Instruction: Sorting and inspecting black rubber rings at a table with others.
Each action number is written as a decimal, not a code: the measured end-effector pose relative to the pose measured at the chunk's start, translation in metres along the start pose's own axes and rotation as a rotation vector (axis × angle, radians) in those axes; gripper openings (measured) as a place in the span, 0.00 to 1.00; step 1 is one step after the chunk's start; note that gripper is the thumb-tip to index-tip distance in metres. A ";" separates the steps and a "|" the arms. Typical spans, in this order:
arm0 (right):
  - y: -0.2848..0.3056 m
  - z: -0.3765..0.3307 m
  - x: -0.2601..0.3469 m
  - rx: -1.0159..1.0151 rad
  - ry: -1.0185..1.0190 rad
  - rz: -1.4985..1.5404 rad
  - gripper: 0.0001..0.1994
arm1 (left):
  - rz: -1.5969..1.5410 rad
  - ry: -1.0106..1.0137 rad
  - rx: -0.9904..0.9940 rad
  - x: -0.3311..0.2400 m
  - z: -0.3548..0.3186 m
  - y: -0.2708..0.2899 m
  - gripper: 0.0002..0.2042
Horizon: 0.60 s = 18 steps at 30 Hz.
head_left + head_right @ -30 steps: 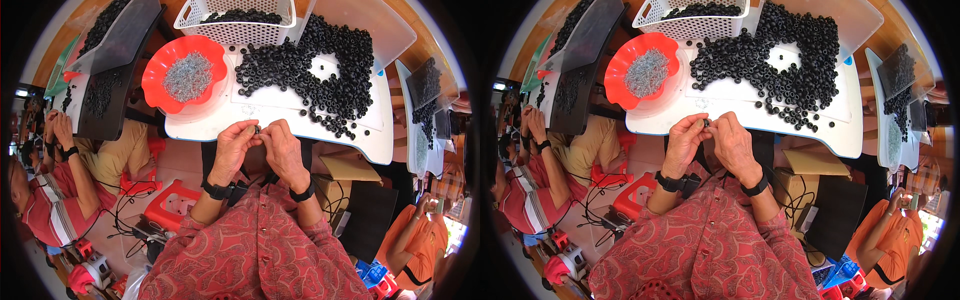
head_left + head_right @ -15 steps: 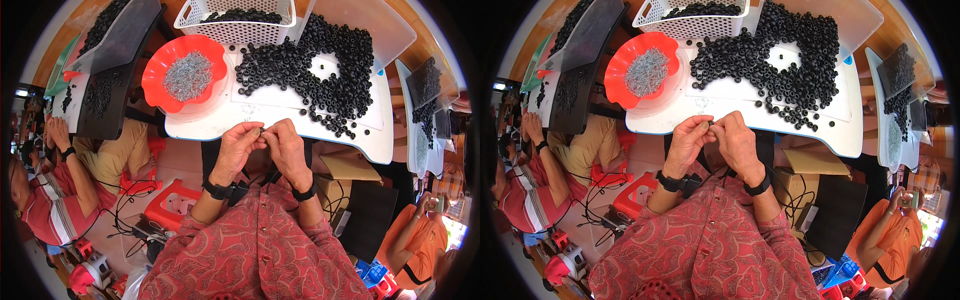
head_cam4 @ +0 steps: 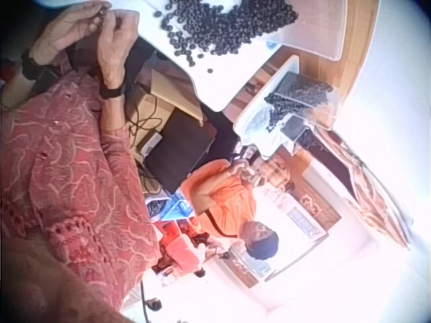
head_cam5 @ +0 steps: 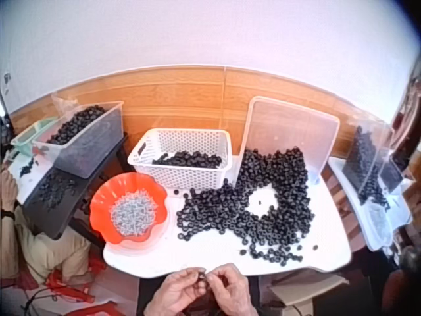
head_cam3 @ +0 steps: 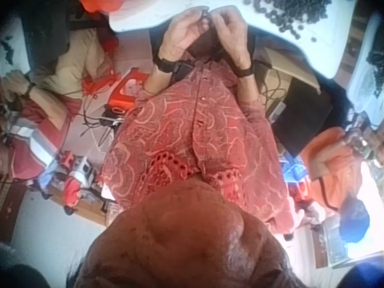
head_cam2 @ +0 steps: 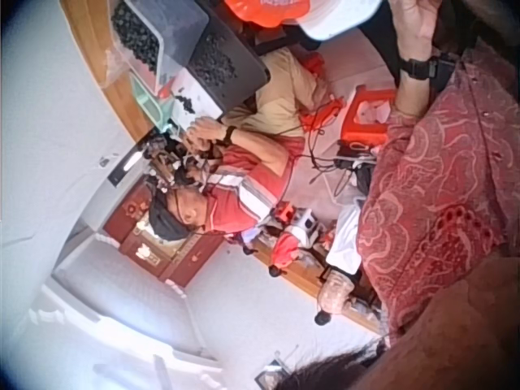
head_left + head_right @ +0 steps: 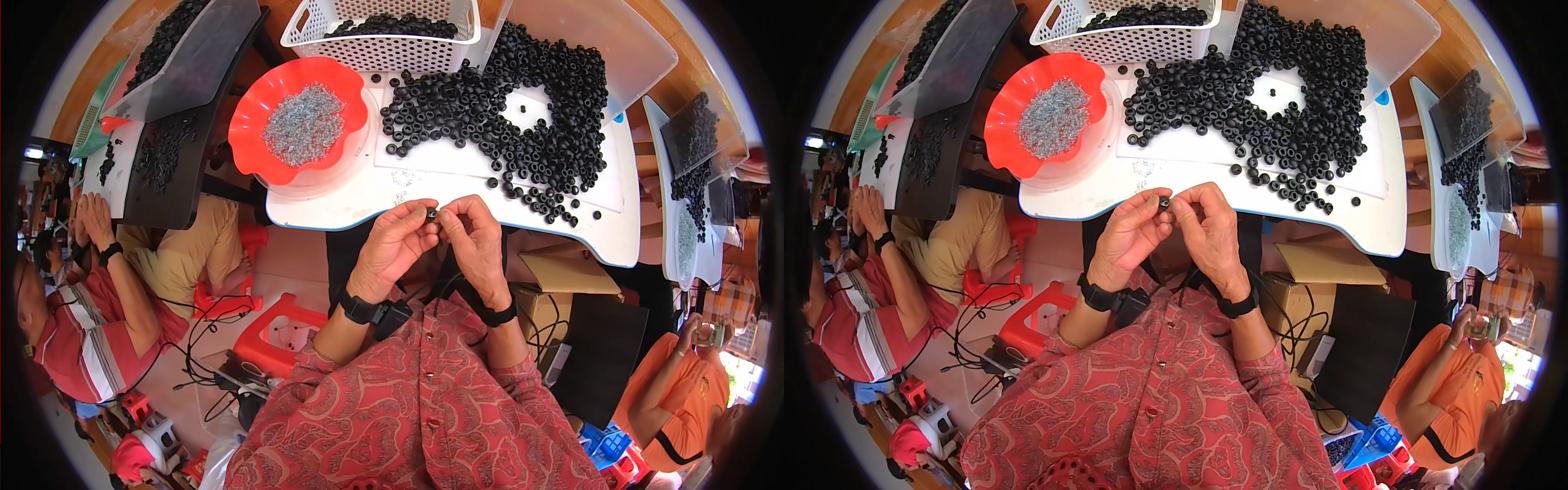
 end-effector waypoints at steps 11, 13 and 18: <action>0.000 0.000 0.012 -0.082 0.141 -0.157 0.04 | 0.058 -0.006 -0.029 0.006 0.003 -0.003 0.12; 0.002 0.001 0.006 -0.078 0.136 -0.129 0.04 | 0.029 0.000 -0.001 0.007 0.004 0.000 0.12; 0.003 0.002 -0.001 -0.033 0.039 0.012 0.04 | -0.014 0.014 0.010 0.007 0.004 -0.001 0.12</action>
Point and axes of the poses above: each hand's wrist, its own z-axis towards the middle knuckle, its own y-axis out of the back of the hand, x = y × z, the point moved 3 cm from there along z, towards the middle knuckle, and after that the axes turned 6 degrees about -y, right-handed, at the moved point
